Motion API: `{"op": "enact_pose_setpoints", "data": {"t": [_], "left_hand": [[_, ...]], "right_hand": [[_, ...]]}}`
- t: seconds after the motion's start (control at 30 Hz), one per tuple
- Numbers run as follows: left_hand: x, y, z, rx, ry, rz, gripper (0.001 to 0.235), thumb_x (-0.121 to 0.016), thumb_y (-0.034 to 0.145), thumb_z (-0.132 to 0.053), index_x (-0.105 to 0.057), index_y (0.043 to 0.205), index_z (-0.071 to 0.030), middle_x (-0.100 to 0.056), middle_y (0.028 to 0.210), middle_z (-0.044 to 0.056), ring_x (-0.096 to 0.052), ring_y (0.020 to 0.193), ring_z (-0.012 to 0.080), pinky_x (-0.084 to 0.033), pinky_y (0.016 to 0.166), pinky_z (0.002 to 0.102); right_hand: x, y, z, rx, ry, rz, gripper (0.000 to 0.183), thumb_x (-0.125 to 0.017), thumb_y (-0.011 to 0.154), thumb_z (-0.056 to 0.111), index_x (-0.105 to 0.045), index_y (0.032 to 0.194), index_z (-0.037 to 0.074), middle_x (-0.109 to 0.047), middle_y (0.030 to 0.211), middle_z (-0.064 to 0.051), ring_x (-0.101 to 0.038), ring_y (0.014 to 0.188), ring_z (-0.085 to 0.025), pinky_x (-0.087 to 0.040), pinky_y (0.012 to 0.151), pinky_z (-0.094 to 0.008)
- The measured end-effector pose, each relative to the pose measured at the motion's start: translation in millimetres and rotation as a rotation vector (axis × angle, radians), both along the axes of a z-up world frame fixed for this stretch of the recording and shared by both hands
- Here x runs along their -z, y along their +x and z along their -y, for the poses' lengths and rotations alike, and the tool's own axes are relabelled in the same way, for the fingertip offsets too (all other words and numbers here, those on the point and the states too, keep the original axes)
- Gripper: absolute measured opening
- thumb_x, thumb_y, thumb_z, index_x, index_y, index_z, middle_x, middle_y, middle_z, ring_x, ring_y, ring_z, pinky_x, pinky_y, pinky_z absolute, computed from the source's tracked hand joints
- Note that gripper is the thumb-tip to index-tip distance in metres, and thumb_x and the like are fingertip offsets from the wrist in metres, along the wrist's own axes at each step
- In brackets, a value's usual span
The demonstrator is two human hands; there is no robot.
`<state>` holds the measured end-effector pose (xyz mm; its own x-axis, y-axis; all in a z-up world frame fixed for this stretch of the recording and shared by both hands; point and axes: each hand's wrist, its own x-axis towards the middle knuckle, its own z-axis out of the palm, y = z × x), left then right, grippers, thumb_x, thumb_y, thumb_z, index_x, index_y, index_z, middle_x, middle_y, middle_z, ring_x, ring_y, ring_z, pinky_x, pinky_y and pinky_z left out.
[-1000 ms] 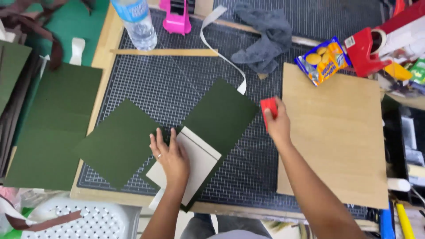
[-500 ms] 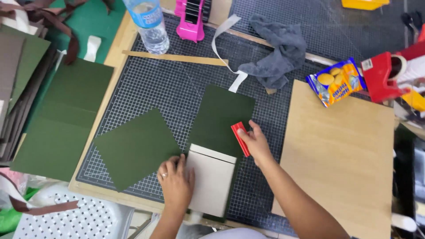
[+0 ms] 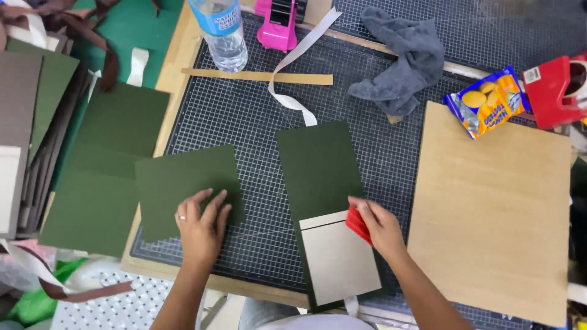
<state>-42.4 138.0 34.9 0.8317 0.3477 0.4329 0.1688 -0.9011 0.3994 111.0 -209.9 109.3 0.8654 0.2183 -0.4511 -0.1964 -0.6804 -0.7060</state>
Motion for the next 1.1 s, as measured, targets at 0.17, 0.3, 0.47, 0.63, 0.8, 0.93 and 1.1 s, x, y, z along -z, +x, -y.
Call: {"op": "enact_pose_setpoints", "data": {"t": [0.17,0.3,0.47,0.63,0.8,0.93,1.1], "left_hand": [[-24.4,103.1,-19.1,0.255,-0.306,0.079,0.018,-0.068,0.100,-0.022,-0.073,0.091,-0.006,-0.070,0.086,0.006,-0.066,0.077,0.0238,-0.052,0.068,0.038],[15.7,195.5,-0.4,0.407,-0.234,-0.045,0.018,-0.065,0.101,-0.025,-0.077,0.104,-0.011,-0.072,0.091,0.007,-0.060,0.079,0.0360,-0.049,0.069,0.050],[53.9,229.7,51.6,0.220,0.014,-0.255,0.063,-0.067,0.094,-0.051,-0.061,0.138,-0.006,-0.055,0.140,0.015,-0.048,0.127,0.0396,-0.048,0.098,0.055],[41.7,221.7,56.3,0.221,-0.005,-0.219,0.057,-0.067,0.094,-0.052,-0.065,0.126,-0.005,-0.058,0.128,0.014,-0.050,0.120,0.0370,-0.048,0.096,0.050],[-54.5,225.2,-9.2,0.275,-0.717,-0.842,0.060,-0.069,0.076,-0.069,-0.062,0.102,-0.016,-0.066,0.099,0.000,-0.062,0.090,0.0187,-0.044,0.074,0.036],[-130.8,191.7,-60.8,0.490,-0.877,-1.093,0.078,-0.070,0.073,-0.052,-0.062,0.142,-0.017,-0.068,0.140,0.001,-0.064,0.127,0.0195,-0.049,0.108,0.032],[-108.8,121.8,-96.8,0.200,-1.236,-0.863,0.068,-0.087,0.074,-0.023,-0.067,0.131,0.008,-0.072,0.111,0.033,-0.072,0.101,0.0431,-0.060,0.080,0.053]], "right_hand": [[41.8,-78.6,49.6,0.097,-0.214,-0.090,0.047,-0.054,0.100,0.046,-0.063,0.072,0.010,-0.065,0.068,-0.005,-0.060,0.067,-0.016,-0.043,0.068,-0.031],[7.3,-146.8,40.0,0.119,-0.454,-0.497,0.043,-0.056,0.095,0.052,-0.083,0.096,0.019,-0.087,0.097,-0.001,-0.075,0.088,-0.015,-0.052,0.083,-0.027],[21.3,-198.7,30.8,0.652,-0.412,-0.412,0.051,-0.068,0.086,0.051,-0.062,0.124,0.018,-0.085,0.095,-0.010,-0.080,0.093,-0.026,-0.055,0.082,-0.034],[-7.8,-191.7,-0.4,0.873,-0.282,-0.337,0.075,-0.074,0.085,0.040,-0.046,0.150,0.016,-0.078,0.072,-0.016,-0.075,0.088,-0.028,-0.050,0.086,-0.037],[-19.6,-173.0,-1.1,0.963,-0.132,-0.323,0.066,-0.071,0.092,0.027,-0.044,0.150,0.010,-0.079,0.098,-0.024,-0.073,0.093,-0.035,-0.051,0.090,-0.043],[11.2,-155.3,11.8,0.776,-0.040,-0.198,0.072,-0.075,0.086,0.031,-0.046,0.149,0.010,-0.064,0.059,-0.009,-0.065,0.061,-0.023,-0.046,0.067,-0.035],[24.4,-90.5,6.8,0.447,-0.202,-0.075,0.073,-0.065,0.094,0.046,-0.044,0.156,0.013,-0.079,0.105,-0.021,-0.068,0.115,-0.042,-0.046,0.102,-0.053]]}}
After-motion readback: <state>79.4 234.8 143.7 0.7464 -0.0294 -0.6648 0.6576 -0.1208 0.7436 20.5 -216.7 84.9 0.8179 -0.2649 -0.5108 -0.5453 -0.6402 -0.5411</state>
